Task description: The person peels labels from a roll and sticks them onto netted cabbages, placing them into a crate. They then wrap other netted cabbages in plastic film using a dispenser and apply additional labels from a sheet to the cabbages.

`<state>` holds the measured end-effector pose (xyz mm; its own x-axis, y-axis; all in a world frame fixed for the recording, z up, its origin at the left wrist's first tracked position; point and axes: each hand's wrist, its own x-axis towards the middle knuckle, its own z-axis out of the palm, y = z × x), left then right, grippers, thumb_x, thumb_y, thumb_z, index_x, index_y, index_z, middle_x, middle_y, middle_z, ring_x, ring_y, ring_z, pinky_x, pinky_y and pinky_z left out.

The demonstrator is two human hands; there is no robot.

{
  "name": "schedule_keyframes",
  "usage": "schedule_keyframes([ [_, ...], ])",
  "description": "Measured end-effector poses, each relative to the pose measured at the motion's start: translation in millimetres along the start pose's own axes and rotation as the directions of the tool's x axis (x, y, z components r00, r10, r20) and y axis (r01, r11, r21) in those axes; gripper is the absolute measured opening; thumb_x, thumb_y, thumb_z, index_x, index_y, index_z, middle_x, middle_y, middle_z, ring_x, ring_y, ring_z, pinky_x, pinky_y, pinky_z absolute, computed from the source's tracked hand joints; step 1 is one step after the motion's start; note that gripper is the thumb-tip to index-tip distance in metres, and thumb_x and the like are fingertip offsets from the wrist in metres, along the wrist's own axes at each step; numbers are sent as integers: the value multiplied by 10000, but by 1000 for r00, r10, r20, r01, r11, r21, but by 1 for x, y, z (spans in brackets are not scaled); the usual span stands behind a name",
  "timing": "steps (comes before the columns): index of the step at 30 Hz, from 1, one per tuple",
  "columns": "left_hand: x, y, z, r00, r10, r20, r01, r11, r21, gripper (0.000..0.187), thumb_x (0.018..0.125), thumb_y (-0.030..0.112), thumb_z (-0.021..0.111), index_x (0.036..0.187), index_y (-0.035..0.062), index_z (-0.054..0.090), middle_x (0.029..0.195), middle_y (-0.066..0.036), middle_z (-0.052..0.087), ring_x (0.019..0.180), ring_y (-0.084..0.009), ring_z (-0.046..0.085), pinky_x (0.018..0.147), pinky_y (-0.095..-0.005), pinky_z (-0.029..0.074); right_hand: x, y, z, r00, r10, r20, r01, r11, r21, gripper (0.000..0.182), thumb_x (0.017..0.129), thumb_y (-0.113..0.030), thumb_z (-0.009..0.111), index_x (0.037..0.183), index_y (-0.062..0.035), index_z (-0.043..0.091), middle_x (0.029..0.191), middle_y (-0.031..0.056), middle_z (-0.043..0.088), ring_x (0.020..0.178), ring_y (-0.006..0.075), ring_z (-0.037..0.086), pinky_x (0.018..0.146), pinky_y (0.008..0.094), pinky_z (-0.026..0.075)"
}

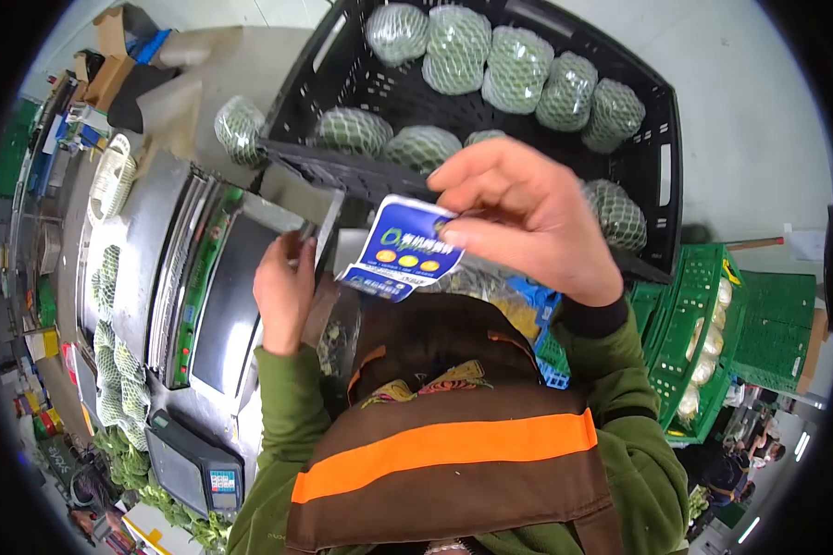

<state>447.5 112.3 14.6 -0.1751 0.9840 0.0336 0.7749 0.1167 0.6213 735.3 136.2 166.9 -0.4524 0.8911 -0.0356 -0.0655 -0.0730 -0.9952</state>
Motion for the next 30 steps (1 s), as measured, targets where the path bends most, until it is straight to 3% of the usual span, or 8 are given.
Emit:
schedule_keyframes([
  [3,-1,56,-25,990,123,73,1,504,-864,443,988,280,589,1294,-40,574,1129,-109,684,1026,-189,653,917,-331,500,9,10,1,998,12,67,-12,1000,3,295,903,6,677,1181,-9,580,983,28,668,910,68,620,794,211,500],
  [5,-2,82,-31,913,385,131,13,296,-955,378,978,134,599,1312,-37,553,1114,-85,681,1037,-153,620,959,-304,466,12,20,1,997,-2,78,1,1000,7,274,906,-1,680,1165,-3,590,989,35,670,912,72,623,804,216,504],
  [9,4,107,-21,903,327,280,188,283,-940,117,932,21,668,1044,-10,680,985,-38,702,880,-65,627,807,-234,505,12,20,-1,1000,-12,12,12,1000,-7,269,883,13,708,1135,12,614,996,52,683,922,85,645,825,238,521],
  [17,26,124,-30,901,380,210,52,385,-922,90,954,70,661,994,-7,684,877,-15,694,778,-39,618,691,-205,512,11,25,-6,984,-30,-176,21,998,-54,137,878,-62,734,1002,-11,707,912,16,676,788,61,613,692,204,492],
  [21,34,130,-25,915,334,227,61,443,-895,121,968,118,652,939,4,680,787,12,671,693,-17,582,611,-190,473,18,28,2,888,-391,-242,252,854,-455,97,801,-54,780,887,-80,744,889,26,646,742,131,611,658,254,486],
  [24,38,128,-11,952,197,236,149,376,-915,183,978,136,627,819,47,622,722,45,617,622,2,519,548,-191,419,25,43,1,578,-800,159,462,161,-872,238,664,-37,809,880,-104,737,878,13,640,765,214,594,633,297,489],
  [29,64,100,1,983,28,182,162,337,-927,156,983,150,630,858,56,639,740,37,634,614,-4,543,554,-189,438,14,47,10,616,-785,66,536,356,-766,206,720,-66,817,904,-76,724,903,25,654,743,203,598,640,298,490],
  [30,66,97,-4,987,23,160,142,340,-930,140,980,145,629,872,58,646,749,35,637,615,-6,551,555,-182,440,9,48,7,765,-644,-10,485,586,-649,168,748,-76,812,889,-64,722,882,33,656,732,197,602,641,297,491],
])
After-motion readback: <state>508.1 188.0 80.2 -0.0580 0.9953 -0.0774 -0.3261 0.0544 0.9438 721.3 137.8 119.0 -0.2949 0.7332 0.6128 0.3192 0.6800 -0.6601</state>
